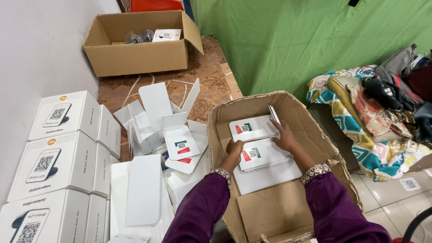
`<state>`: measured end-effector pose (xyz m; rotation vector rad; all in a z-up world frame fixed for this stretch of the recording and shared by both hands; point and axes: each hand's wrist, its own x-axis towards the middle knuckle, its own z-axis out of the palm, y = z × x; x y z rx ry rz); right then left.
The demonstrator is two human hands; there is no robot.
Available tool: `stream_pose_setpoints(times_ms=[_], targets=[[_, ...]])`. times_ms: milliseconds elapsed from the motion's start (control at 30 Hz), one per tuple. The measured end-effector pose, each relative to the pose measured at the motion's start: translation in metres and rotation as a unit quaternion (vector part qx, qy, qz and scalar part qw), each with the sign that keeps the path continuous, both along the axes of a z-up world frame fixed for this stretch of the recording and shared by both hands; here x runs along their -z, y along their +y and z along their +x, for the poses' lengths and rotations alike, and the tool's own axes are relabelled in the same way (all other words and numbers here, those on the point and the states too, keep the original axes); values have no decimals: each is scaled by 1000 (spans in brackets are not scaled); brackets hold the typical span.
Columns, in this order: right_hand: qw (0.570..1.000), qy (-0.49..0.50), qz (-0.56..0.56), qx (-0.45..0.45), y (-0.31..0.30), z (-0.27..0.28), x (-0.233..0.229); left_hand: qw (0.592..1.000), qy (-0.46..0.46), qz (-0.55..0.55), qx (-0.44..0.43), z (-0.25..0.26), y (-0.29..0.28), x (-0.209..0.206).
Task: The person sorts white paper inserts and small cards from a pile on a table into a large cardboard box. They repeatedly pick up items, separate them, and place them into the box, occasionally adjusting the stack.
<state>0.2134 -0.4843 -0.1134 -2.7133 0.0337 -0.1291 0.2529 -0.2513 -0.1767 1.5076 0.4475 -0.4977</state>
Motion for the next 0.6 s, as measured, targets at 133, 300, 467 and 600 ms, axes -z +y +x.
stream_pose_setpoints(times_ms=[133, 300, 467, 600], targets=[[991, 102, 10, 85, -16, -21, -1, 992, 41, 116, 5, -7, -6, -3], [956, 220, -140, 135, -20, -39, 14, 987, 124, 94, -31, -21, -11, -12], [970, 129, -107, 177, -16, -55, 24, 982, 160, 99, -29, -28, -7, -12], [978, 93, -123, 140, -9, -56, 12, 979, 184, 70, -48, -31, -2, -14]])
